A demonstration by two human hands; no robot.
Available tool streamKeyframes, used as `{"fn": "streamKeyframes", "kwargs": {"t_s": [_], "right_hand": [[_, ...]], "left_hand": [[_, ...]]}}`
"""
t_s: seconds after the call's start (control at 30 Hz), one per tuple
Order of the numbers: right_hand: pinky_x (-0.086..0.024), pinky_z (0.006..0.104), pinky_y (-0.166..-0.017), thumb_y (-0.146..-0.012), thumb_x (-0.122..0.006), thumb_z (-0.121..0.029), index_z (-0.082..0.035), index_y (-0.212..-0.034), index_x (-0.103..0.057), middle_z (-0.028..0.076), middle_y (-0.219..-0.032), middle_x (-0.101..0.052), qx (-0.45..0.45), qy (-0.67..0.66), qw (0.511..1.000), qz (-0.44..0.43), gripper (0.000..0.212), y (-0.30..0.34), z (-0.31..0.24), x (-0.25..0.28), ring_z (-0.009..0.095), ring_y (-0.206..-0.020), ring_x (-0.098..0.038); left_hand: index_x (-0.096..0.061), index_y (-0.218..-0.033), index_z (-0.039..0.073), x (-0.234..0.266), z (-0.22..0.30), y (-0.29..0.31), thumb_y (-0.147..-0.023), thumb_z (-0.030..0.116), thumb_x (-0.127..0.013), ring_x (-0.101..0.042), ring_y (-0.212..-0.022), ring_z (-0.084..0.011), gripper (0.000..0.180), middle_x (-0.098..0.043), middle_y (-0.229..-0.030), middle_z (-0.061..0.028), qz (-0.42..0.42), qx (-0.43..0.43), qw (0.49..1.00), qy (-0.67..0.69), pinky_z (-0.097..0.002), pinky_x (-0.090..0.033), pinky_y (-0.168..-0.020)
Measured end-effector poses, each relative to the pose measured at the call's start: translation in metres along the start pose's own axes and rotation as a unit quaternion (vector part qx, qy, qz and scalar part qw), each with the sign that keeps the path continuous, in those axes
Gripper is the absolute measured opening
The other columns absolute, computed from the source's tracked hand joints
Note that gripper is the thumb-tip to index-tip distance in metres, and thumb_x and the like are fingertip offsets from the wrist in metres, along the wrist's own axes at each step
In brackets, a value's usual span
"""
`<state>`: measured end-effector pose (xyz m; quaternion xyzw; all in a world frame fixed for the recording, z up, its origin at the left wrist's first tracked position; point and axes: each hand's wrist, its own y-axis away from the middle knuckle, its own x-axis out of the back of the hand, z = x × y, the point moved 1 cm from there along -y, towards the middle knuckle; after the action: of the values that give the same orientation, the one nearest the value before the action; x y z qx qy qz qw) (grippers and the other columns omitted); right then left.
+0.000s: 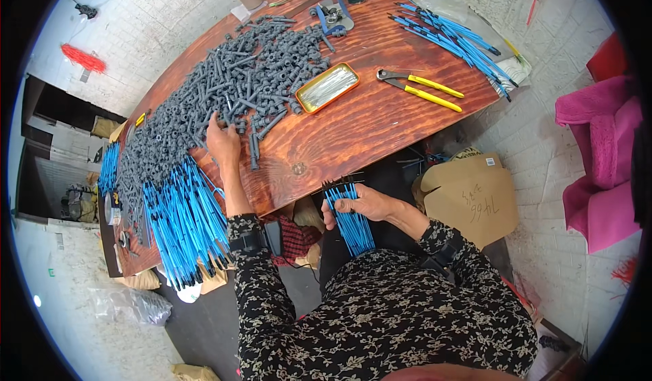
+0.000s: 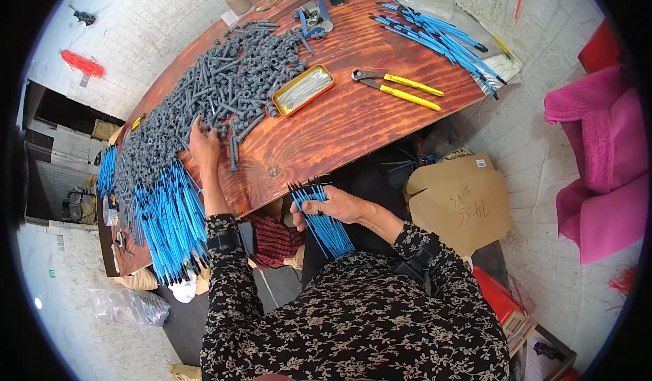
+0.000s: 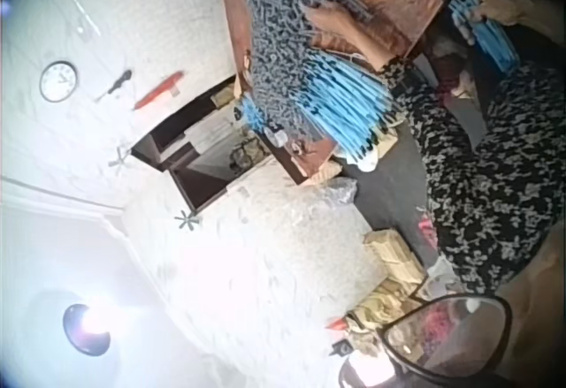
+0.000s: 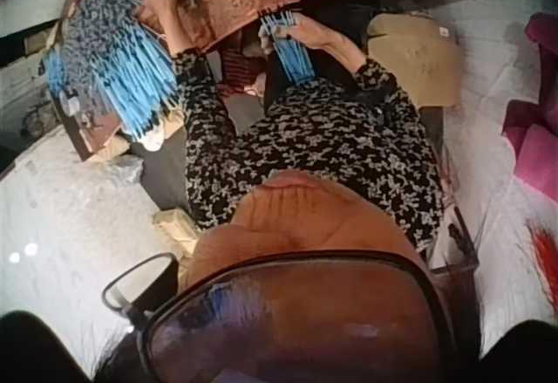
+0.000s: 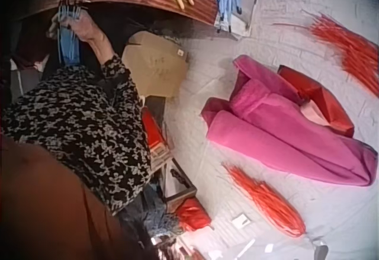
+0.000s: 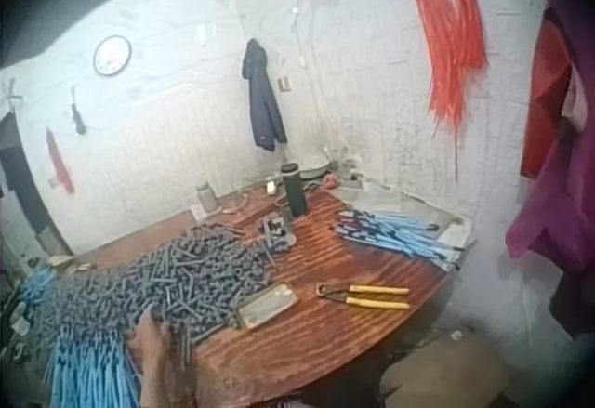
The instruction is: The person is manually inserting blue wires into plastic connectors to assemble wire harnesses.
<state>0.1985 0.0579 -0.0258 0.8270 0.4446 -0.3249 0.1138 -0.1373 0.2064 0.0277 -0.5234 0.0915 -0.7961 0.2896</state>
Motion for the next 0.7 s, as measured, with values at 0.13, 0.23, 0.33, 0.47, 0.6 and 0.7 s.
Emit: {"fn": "streamKeyframes", "kwargs": {"t_s": [0.13, 0.23, 0.33, 0.47, 0.6, 0.7], "right_hand": [[-0.057, 0.0393, -0.084, -0.097, -0.064, -0.033, 0.002, -0.114, -0.062, 0.014, -0.099, -0.069, 0.0, 0.003, 1.0, 0.011, 0.039, 0.002, -0.002, 0.006, 0.026, -0.093, -0.069], [-0.057, 0.0392, -0.083, -0.098, -0.064, -0.033, 0.002, -0.114, -0.062, 0.014, -0.099, -0.069, -0.004, -0.001, 1.0, 0.004, 0.038, 0.002, -0.001, 0.005, 0.026, -0.092, -0.069], [-0.055, 0.0363, -0.083, -0.098, -0.063, -0.031, 0.002, -0.113, -0.062, 0.013, -0.099, -0.069, -0.005, -0.003, 1.0, 0.001, 0.036, 0.001, -0.003, 0.002, 0.024, -0.09, -0.069], [-0.056, 0.0363, -0.083, -0.098, -0.063, -0.031, 0.002, -0.113, -0.063, 0.013, -0.098, -0.069, -0.008, -0.009, 1.0, -0.001, 0.036, 0.0, -0.001, -0.003, 0.023, -0.09, -0.069], [-0.057, 0.0392, -0.084, -0.098, -0.063, -0.028, 0.002, -0.114, -0.062, 0.014, -0.099, -0.069, 0.004, -0.011, 1.0, -0.002, 0.033, 0.005, 0.0, 0.003, 0.026, -0.093, -0.069], [-0.057, 0.0393, -0.085, -0.099, -0.063, -0.027, 0.002, -0.114, -0.063, 0.014, -0.099, -0.069, 0.0, -0.015, 1.0, 0.004, 0.033, 0.006, -0.001, 0.005, 0.026, -0.093, -0.069]], "left_hand": [[-0.058, -0.131, 0.004, 0.017, 0.037, 0.047, -0.086, 0.014, -0.07, -0.062, -0.105, -0.0341, 0.048, -0.066, -0.114, -0.0182, 0.094, -0.125, 0.988, 0.008, -0.0419, -0.049, -0.09], [-0.065, -0.124, 0.007, 0.027, 0.048, 0.083, -0.086, 0.012, -0.067, -0.06, -0.111, -0.0353, 0.038, -0.063, -0.12, -0.0183, -0.026, -0.091, 0.995, 0.035, -0.0426, -0.048, -0.094], [-0.071, -0.113, 0.01, 0.01, 0.029, 0.085, -0.084, 0.009, -0.067, -0.06, -0.113, -0.0356, 0.029, -0.064, -0.12, -0.0181, -0.094, -0.131, 0.987, 0.006, -0.0428, -0.048, -0.095], [-0.075, -0.104, 0.011, 0.003, 0.016, 0.05, -0.083, 0.007, -0.066, -0.059, -0.114, -0.0352, 0.023, -0.064, -0.12, -0.0173, -0.115, -0.106, 0.988, 0.011, -0.0421, -0.048, -0.096], [-0.073, -0.109, 0.007, 0.006, 0.042, 0.039, -0.082, 0.002, -0.064, -0.063, -0.109, -0.0332, 0.029, -0.065, -0.118, -0.0143, -0.143, -0.125, 0.982, -0.005, -0.0394, -0.049, -0.093], [-0.071, -0.114, 0.009, 0.011, 0.05, 0.049, -0.082, 0.002, -0.064, -0.063, -0.108, -0.0339, 0.033, -0.064, -0.12, -0.0149, -0.088, -0.163, 0.983, -0.017, -0.0401, -0.05, -0.093]]}}
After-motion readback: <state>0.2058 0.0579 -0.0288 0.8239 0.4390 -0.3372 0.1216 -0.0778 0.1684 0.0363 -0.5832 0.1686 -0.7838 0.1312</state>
